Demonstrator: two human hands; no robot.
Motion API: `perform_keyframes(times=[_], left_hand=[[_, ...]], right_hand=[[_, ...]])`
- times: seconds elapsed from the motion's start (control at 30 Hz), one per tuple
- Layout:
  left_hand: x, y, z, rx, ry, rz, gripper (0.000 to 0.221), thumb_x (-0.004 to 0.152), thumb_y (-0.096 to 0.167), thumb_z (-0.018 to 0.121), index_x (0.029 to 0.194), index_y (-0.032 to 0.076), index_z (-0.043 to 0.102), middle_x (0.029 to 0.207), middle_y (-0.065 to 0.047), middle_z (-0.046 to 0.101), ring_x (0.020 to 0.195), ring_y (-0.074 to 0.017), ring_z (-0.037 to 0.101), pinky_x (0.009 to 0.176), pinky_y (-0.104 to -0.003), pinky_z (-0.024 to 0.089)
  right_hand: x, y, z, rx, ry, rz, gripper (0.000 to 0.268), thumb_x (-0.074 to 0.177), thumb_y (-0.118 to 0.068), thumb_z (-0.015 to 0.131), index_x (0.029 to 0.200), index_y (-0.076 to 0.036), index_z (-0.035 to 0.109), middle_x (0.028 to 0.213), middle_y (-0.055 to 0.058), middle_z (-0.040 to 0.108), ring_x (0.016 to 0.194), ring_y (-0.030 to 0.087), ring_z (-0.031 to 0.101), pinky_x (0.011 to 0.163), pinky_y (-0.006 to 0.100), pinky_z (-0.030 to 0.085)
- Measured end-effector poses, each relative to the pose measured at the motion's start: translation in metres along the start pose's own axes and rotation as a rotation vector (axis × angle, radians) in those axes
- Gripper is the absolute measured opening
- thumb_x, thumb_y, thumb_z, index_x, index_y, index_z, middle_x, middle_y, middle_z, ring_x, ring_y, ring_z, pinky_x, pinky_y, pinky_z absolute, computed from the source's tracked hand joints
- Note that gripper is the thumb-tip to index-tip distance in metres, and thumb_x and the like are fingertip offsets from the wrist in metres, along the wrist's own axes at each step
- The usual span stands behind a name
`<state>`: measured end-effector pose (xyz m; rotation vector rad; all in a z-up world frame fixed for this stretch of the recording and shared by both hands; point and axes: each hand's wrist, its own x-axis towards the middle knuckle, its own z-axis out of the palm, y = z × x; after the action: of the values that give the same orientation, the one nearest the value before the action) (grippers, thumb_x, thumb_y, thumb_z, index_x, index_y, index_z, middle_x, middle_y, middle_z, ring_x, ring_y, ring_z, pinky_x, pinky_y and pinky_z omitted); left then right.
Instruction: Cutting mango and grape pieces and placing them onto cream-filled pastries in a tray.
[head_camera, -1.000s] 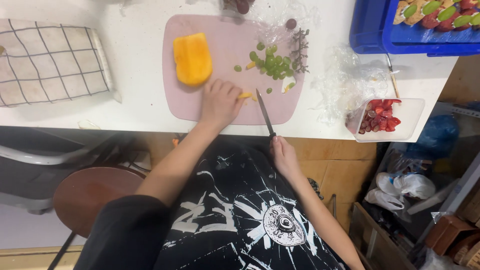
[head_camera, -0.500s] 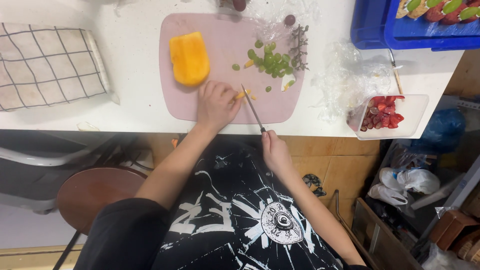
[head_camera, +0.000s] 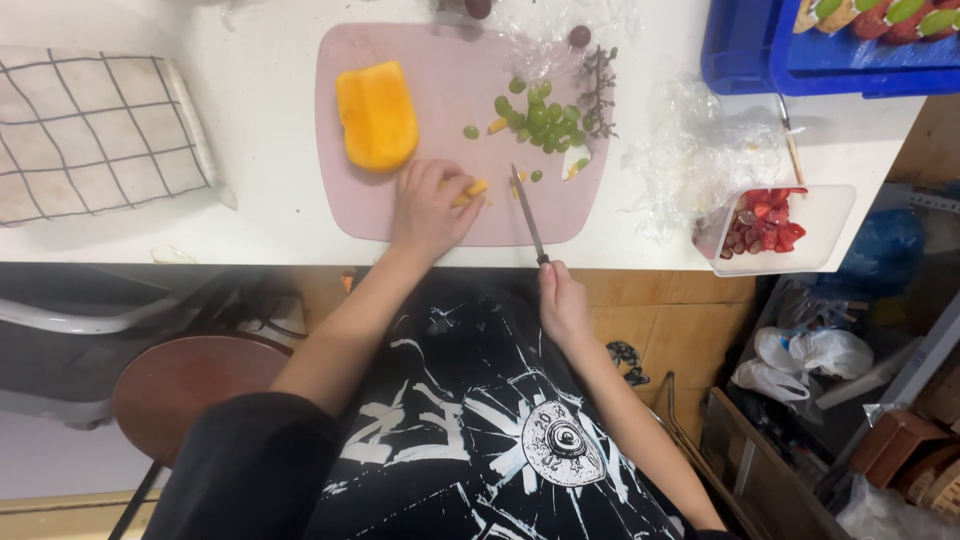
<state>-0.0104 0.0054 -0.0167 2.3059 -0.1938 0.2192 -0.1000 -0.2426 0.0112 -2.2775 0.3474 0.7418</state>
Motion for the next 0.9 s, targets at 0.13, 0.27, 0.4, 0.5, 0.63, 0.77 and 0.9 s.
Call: perform_keyframes(times=[0.13, 0.27, 0.4, 0.5, 0.63, 0.77, 0.9], left_hand=[[0.001, -0.007, -0.002, -0.071, 0.009, 0.003, 0.021, 0.082, 0.013, 0.084, 0.099, 0.007, 0.072, 0.106, -0.007, 0.061, 0.102, -0.0293, 0.057, 0.091, -0.043, 0.045], [-0.003, -0.006, -0.001, -0.085, 0.023, 0.006, 0.020, 0.083, 0.011, 0.084, 0.098, 0.007, 0.071, 0.105, -0.006, 0.062, 0.100, -0.0290, 0.058, 0.090, -0.042, 0.045], [-0.003, -0.004, -0.001, -0.092, 0.039, -0.003, 0.019, 0.083, 0.012, 0.084, 0.097, 0.008, 0.072, 0.104, -0.005, 0.063, 0.100, -0.0278, 0.059, 0.091, -0.041, 0.045], [-0.002, -0.006, 0.000, -0.084, 0.042, -0.008, 0.019, 0.083, 0.012, 0.084, 0.098, 0.009, 0.072, 0.104, -0.005, 0.062, 0.101, -0.0272, 0.059, 0.091, -0.041, 0.045], [-0.003, -0.006, 0.001, -0.078, 0.035, -0.011, 0.019, 0.083, 0.012, 0.084, 0.098, 0.009, 0.073, 0.104, -0.004, 0.062, 0.101, -0.0269, 0.058, 0.091, -0.041, 0.045], [-0.003, -0.005, 0.001, -0.068, 0.034, -0.001, 0.018, 0.083, 0.011, 0.083, 0.098, 0.009, 0.072, 0.104, -0.005, 0.062, 0.101, -0.0271, 0.058, 0.091, -0.041, 0.045], [-0.001, -0.005, 0.006, -0.024, 0.038, -0.022, 0.018, 0.084, 0.011, 0.080, 0.100, 0.008, 0.070, 0.105, -0.006, 0.061, 0.101, -0.0276, 0.058, 0.090, -0.042, 0.045]], right_hand=[[-0.004, -0.018, -0.005, -0.053, 0.004, -0.099, 0.033, 0.108, -0.031, 0.042, 0.105, -0.002, 0.059, 0.077, 0.028, 0.065, 0.079, 0.050, 0.064, 0.068, 0.055, 0.049], [-0.001, -0.034, -0.003, -0.133, -0.046, -0.111, 0.032, 0.107, -0.031, 0.042, 0.106, -0.003, 0.058, 0.076, 0.028, 0.066, 0.078, 0.050, 0.064, 0.069, 0.057, 0.047], [0.002, -0.033, -0.002, -0.191, -0.058, -0.123, 0.032, 0.108, -0.030, 0.042, 0.104, -0.002, 0.057, 0.075, 0.028, 0.066, 0.077, 0.050, 0.064, 0.069, 0.058, 0.047], [0.004, -0.031, 0.001, -0.207, -0.050, -0.131, 0.032, 0.108, -0.030, 0.042, 0.102, -0.002, 0.056, 0.074, 0.028, 0.066, 0.076, 0.050, 0.064, 0.069, 0.059, 0.047], [0.005, -0.032, 0.002, -0.243, -0.062, -0.132, 0.032, 0.108, -0.030, 0.042, 0.101, -0.002, 0.055, 0.075, 0.028, 0.065, 0.076, 0.050, 0.064, 0.069, 0.059, 0.047], [0.010, -0.031, 0.003, -0.318, -0.063, -0.115, 0.033, 0.108, -0.031, 0.041, 0.102, -0.001, 0.055, 0.077, 0.028, 0.066, 0.077, 0.051, 0.063, 0.070, 0.061, 0.047], [0.007, -0.025, -0.001, -0.316, -0.061, -0.100, 0.034, 0.107, -0.032, 0.042, 0.101, -0.002, 0.056, 0.079, 0.029, 0.067, 0.078, 0.052, 0.063, 0.070, 0.061, 0.047]])
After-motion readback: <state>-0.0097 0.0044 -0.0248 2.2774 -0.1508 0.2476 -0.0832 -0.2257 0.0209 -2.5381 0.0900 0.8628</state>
